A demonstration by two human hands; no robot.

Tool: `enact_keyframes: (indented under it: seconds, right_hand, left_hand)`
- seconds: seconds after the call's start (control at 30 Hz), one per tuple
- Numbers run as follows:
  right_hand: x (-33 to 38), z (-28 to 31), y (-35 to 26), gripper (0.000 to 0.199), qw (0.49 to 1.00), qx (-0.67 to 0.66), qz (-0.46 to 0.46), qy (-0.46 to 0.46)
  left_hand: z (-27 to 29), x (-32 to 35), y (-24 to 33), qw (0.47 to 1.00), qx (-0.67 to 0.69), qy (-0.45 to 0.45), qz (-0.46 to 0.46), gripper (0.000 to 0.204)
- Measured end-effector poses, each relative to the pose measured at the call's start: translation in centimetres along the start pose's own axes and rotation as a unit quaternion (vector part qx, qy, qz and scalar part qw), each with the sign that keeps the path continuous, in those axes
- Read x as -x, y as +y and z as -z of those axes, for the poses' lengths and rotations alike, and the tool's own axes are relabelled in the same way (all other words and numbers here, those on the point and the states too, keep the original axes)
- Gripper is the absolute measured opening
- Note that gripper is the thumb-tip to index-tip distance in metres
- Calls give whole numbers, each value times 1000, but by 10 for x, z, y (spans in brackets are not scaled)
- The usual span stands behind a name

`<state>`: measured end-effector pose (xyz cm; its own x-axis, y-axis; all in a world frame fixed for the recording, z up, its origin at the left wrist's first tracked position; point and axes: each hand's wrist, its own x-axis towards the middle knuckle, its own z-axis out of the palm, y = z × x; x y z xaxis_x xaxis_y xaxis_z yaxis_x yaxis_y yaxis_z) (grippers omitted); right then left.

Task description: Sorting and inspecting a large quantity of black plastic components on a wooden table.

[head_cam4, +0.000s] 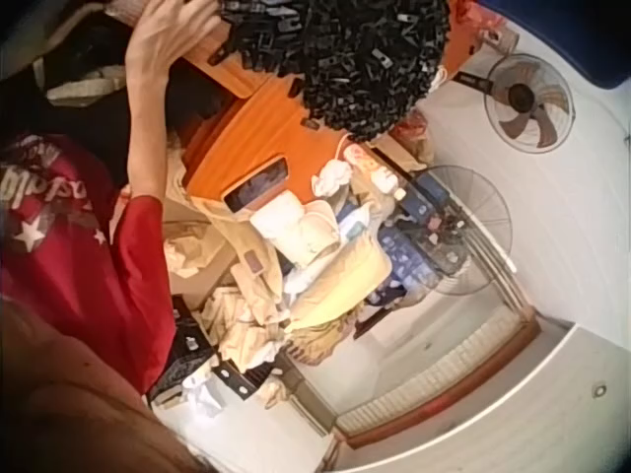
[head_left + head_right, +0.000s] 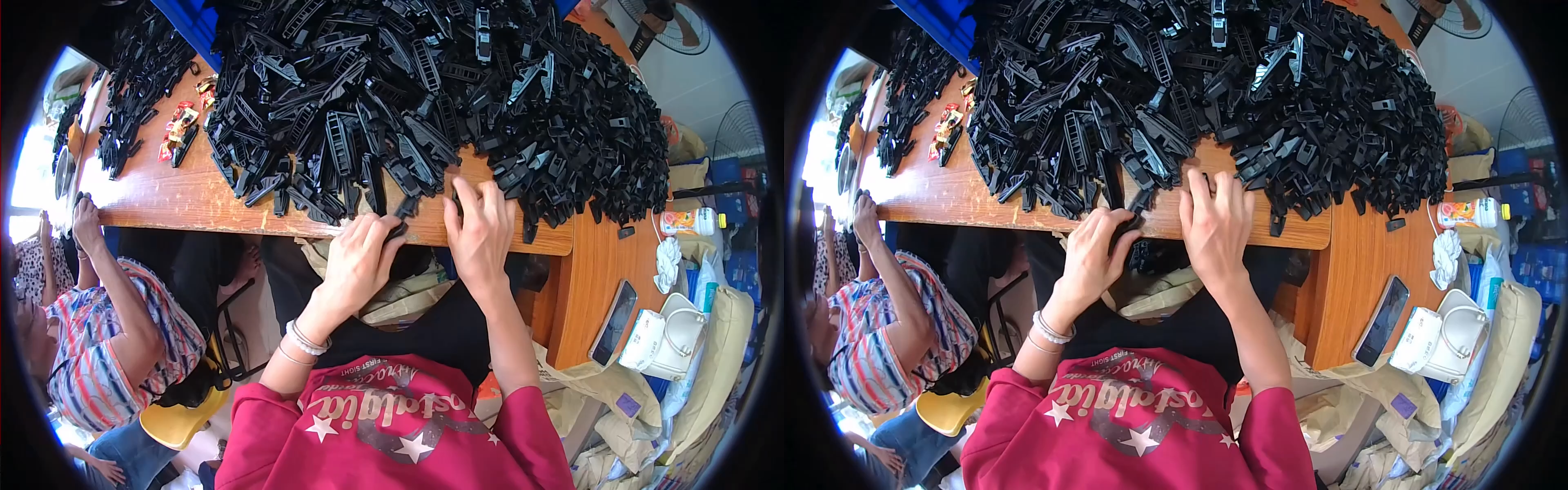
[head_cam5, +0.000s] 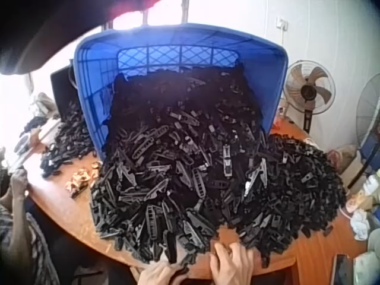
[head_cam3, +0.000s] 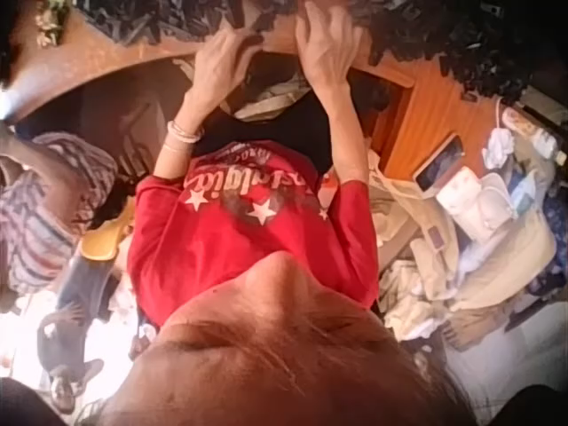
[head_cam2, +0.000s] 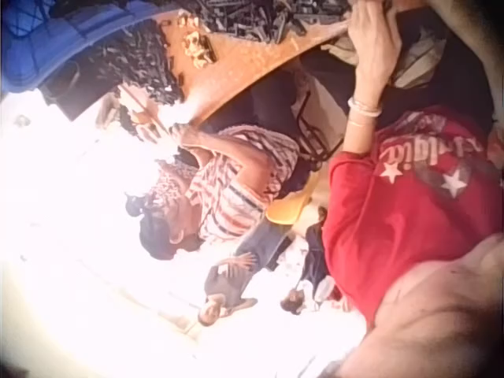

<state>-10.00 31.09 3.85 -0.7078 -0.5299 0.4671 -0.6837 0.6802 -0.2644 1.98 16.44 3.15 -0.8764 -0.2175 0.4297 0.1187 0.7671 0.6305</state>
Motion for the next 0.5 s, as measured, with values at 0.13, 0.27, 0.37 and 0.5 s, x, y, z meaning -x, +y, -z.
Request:
enact_keyframes:
  seconds: [0.13,0.27,0.37,0.5]
  right_hand:
    - [9,5,12,37,995,-98,33,-10]
    - [12,6,19,31,995,-91,39,2]
    - [9,7,18,31,997,-66,30,-8]
    - [3,5,13,33,997,-63,47,11]
  left_hand:
    - [9,-8,-6,997,51,-51,-6,25]
    - [1,-9,-8,999,17,-41,-13,27]
    - [-3,-10,-9,999,32,-24,-29,27]
    - [-6,-11,-10,998,43,-12,-39,25]
